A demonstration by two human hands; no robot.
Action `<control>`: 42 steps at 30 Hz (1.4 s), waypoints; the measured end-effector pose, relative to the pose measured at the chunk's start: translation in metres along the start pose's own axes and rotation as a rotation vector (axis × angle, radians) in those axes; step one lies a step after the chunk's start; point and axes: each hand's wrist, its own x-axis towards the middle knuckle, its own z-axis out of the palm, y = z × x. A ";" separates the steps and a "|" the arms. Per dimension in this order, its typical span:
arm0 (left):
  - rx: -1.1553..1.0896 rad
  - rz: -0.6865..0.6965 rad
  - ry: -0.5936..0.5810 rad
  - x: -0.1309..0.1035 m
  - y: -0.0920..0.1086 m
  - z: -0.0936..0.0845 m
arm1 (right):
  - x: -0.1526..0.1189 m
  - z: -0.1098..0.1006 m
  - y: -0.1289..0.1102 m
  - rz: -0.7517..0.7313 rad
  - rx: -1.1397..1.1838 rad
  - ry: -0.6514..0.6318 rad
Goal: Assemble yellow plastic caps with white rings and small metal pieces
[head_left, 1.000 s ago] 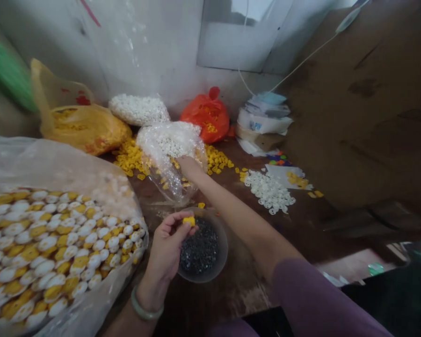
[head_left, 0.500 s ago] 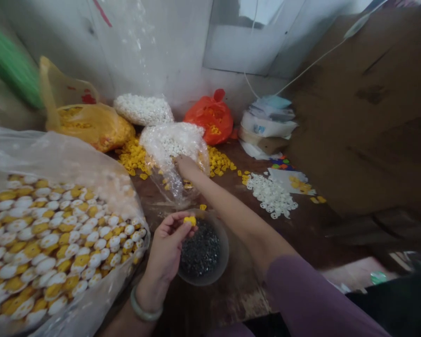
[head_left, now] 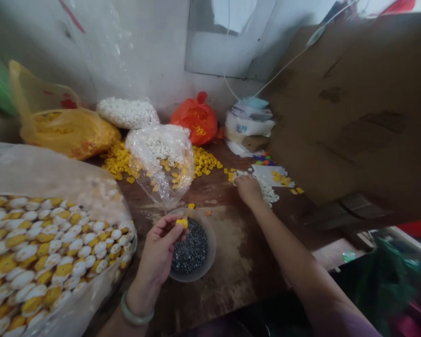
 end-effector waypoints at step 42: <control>0.824 1.161 -0.026 -0.017 0.003 -0.007 | -0.121 -0.056 -0.186 0.128 2.023 -0.363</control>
